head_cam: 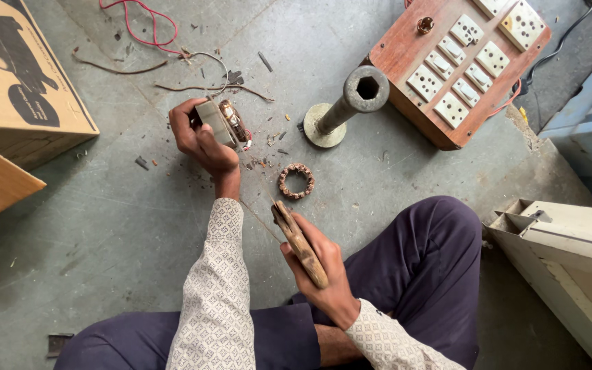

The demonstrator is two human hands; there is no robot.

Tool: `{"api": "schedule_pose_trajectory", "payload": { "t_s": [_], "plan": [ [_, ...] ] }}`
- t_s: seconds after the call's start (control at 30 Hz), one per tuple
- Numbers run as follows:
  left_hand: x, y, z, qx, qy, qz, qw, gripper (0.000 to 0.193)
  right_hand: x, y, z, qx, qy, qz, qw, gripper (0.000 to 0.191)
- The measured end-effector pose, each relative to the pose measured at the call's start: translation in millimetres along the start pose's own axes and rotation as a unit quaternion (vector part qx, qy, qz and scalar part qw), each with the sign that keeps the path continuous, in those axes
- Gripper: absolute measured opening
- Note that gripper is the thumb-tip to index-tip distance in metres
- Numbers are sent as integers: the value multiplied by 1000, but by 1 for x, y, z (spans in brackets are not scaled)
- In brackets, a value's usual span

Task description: The person sits cross-legged on the floor holding a small metal component in one hand and saws through it with a hacksaw, repeatedly drawing the blade back and forth across the metal while adjusting the workpiece between cuts.

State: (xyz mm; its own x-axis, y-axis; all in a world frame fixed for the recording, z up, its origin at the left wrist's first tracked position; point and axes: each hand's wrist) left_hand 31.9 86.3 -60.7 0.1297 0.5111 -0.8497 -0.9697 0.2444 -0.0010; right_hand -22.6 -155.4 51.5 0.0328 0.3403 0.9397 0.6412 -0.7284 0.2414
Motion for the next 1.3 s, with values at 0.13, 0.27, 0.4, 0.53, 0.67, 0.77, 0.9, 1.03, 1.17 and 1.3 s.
{"api": "schedule_pose_trajectory", "payload": {
  "t_s": [0.13, 0.27, 0.4, 0.53, 0.67, 0.77, 0.9, 1.03, 1.17, 1.3],
  "plan": [
    [0, 1, -1, -7, 9, 1, 1000, 42, -5, -7, 4, 7, -59, 2, 998, 47],
    [0, 3, -1, -11, 14, 8, 1000, 41, -7, -10, 6, 8, -59, 15, 998, 49],
    [-1, 4, 0, -10, 15, -1, 1000, 41, -6, -13, 7, 9, -79, 0, 997, 48],
    [-1, 4, 0, -9, 19, -13, 1000, 41, -7, -18, 8, 11, -48, 13, 999, 47],
    [-1, 6, 0, -8, 26, -7, 1000, 42, -6, -24, 11, 12, -36, 18, 999, 48],
    [-1, 7, 0, -11, 27, 6, 1000, 43, -4, -27, 13, 13, -31, 21, 999, 49],
    [-2, 7, 1, -6, 12, 34, 999, 42, -4, -30, 15, 1, -56, -10, 998, 49],
    [-3, 7, 2, -15, 19, 50, 998, 42, -7, -31, 17, 11, -26, 27, 999, 46],
    [-4, 7, 2, -16, 11, 36, 999, 42, -11, -30, 14, 23, -64, 24, 997, 44],
    [-5, 8, 2, -22, 14, 32, 999, 41, -14, -31, 5, 18, -32, -15, 999, 44]
  ]
}}
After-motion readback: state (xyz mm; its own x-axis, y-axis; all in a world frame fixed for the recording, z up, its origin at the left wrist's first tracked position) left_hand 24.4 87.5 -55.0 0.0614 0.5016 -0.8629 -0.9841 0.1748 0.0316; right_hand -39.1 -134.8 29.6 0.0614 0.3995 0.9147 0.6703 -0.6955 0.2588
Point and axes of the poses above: each hand's wrist, its own z-axis towards the middle knuckle, its own y-axis out of the back of the hand, x = y × z, and after that the axes turned 6 degrees about -y, right-handed
